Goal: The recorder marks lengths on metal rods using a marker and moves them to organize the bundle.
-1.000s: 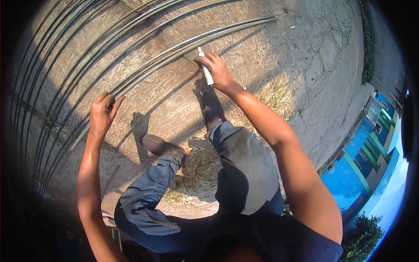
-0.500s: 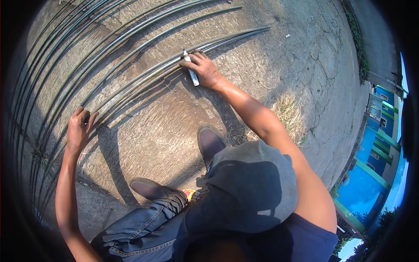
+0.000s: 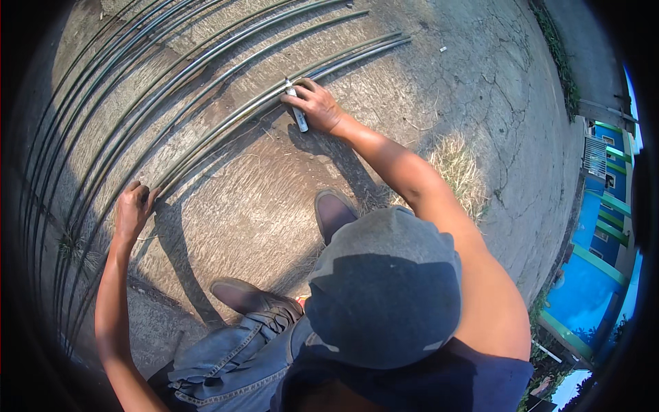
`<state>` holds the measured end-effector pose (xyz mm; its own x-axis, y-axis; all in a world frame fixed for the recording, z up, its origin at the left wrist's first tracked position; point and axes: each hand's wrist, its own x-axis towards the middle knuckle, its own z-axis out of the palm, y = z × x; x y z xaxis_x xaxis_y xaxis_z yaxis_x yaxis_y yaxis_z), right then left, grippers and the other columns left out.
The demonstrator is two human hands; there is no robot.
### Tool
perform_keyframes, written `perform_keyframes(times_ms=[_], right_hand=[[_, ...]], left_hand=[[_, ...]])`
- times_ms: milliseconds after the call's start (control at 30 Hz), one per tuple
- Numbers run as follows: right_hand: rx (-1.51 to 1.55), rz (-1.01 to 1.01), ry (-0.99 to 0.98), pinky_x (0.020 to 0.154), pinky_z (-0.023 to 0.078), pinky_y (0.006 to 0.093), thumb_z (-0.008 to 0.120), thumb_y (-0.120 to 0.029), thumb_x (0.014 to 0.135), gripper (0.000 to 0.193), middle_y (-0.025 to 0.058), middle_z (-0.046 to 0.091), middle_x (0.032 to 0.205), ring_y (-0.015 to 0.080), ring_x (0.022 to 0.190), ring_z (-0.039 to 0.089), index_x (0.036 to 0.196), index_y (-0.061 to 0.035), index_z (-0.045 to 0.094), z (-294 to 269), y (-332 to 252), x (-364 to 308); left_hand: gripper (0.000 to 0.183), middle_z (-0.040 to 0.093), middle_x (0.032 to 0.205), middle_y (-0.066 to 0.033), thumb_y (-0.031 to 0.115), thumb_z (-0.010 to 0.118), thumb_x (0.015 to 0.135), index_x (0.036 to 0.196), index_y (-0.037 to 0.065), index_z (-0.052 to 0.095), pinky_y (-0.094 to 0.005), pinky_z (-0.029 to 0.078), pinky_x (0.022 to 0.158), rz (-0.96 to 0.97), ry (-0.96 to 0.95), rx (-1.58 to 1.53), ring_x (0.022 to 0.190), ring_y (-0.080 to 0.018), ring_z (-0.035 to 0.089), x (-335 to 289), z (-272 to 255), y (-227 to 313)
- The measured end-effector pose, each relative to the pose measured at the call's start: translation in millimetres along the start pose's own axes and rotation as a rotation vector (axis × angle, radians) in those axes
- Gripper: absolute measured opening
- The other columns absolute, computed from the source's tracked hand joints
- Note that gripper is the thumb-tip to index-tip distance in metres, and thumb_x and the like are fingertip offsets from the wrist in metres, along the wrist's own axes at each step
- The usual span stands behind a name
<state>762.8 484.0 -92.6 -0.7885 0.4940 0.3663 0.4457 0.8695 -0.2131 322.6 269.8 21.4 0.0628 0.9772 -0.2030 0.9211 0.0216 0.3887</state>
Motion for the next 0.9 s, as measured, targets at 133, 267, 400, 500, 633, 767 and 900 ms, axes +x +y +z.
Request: perform_keyframes(times_ms=[133, 267, 400, 500, 633, 767, 900], right_hand=[[0.035, 0.117, -0.024, 0.098, 0.049, 0.0441, 0.068, -0.012, 0.079, 0.039, 0.0090, 0.062, 0.114, 0.0331, 0.116, 0.057, 0.117, -0.0193, 0.063, -3.0, -8.8, -0.6], [0.044, 0.104, -0.115, 0.102, 0.043, 0.0463, 0.067, -0.011, 0.080, 0.046, 0.0118, 0.059, 0.118, 0.0326, 0.118, 0.054, 0.125, -0.0181, 0.059, -9.8, -13.2, -12.2], [-0.010, 0.100, -0.172, 0.101, 0.044, 0.0466, 0.067, -0.010, 0.080, 0.045, 0.0130, 0.058, 0.118, 0.0331, 0.120, 0.053, 0.123, -0.0174, 0.059, -18.4, -26.7, -35.1], [0.053, 0.174, -0.112, 0.097, 0.047, 0.0469, 0.070, -0.010, 0.078, 0.045, 0.0138, 0.059, 0.116, 0.0353, 0.116, 0.056, 0.122, -0.0166, 0.059, -23.6, -36.2, -35.2], [0.238, 0.240, 0.099, 0.092, 0.052, 0.0481, 0.073, -0.006, 0.073, 0.050, 0.0150, 0.062, 0.111, 0.0378, 0.111, 0.059, 0.120, -0.0131, 0.059, -45.0, -40.0, 14.0], [0.396, 0.135, 0.017, 0.090, 0.053, 0.0461, 0.074, -0.006, 0.075, 0.050, 0.0197, 0.064, 0.115, 0.0361, 0.110, 0.062, 0.123, -0.0086, 0.058, -42.8, -19.0, 71.9], [0.496, 0.104, -0.294, 0.086, 0.058, 0.0444, 0.073, 0.001, 0.078, 0.046, 0.0111, 0.072, 0.103, 0.0306, 0.091, 0.071, 0.122, -0.0084, 0.061, -34.3, -11.0, 76.8]], left_hand=[[0.035, 0.051, 0.068, -0.0185, 0.017, 0.076, 0.087, 0.069, -0.007, 0.058, -0.0449, 0.041, 0.057, -0.003, -0.024, -0.005, 0.057, -0.0350, 0.051, -15.2, 9.3, -7.1], [0.035, 0.052, 0.068, -0.0190, 0.017, 0.076, 0.088, 0.069, -0.008, 0.058, -0.0441, 0.041, 0.056, 0.022, 0.018, -0.049, 0.057, -0.0346, 0.051, -16.9, 3.9, -3.1], [0.035, 0.052, 0.066, -0.0167, 0.019, 0.078, 0.086, 0.071, -0.008, 0.061, -0.0416, 0.040, 0.055, -0.015, 0.070, -0.072, 0.056, -0.0288, 0.050, -19.6, -0.1, 0.1], [0.037, 0.050, 0.064, -0.0140, 0.022, 0.081, 0.084, 0.072, -0.008, 0.062, -0.0395, 0.039, 0.054, -0.027, 0.128, -0.068, 0.055, -0.0236, 0.047, -22.3, 1.3, 1.6], [0.039, 0.048, 0.062, -0.0114, 0.023, 0.084, 0.081, 0.069, -0.007, 0.061, -0.0372, 0.036, 0.052, -0.022, 0.227, -0.048, 0.054, -0.0195, 0.044, -25.1, 0.8, -1.2], [0.038, 0.047, 0.062, -0.0114, 0.020, 0.084, 0.082, 0.069, -0.006, 0.060, -0.0371, 0.035, 0.051, 0.002, 0.271, -0.074, 0.053, -0.0190, 0.043, -24.0, 4.8, -2.4], [0.034, 0.047, 0.064, -0.0123, 0.017, 0.083, 0.083, 0.072, -0.006, 0.061, -0.0369, 0.035, 0.051, 0.035, 0.277, -0.075, 0.053, -0.0194, 0.043, -27.8, 1.7, 2.6]])
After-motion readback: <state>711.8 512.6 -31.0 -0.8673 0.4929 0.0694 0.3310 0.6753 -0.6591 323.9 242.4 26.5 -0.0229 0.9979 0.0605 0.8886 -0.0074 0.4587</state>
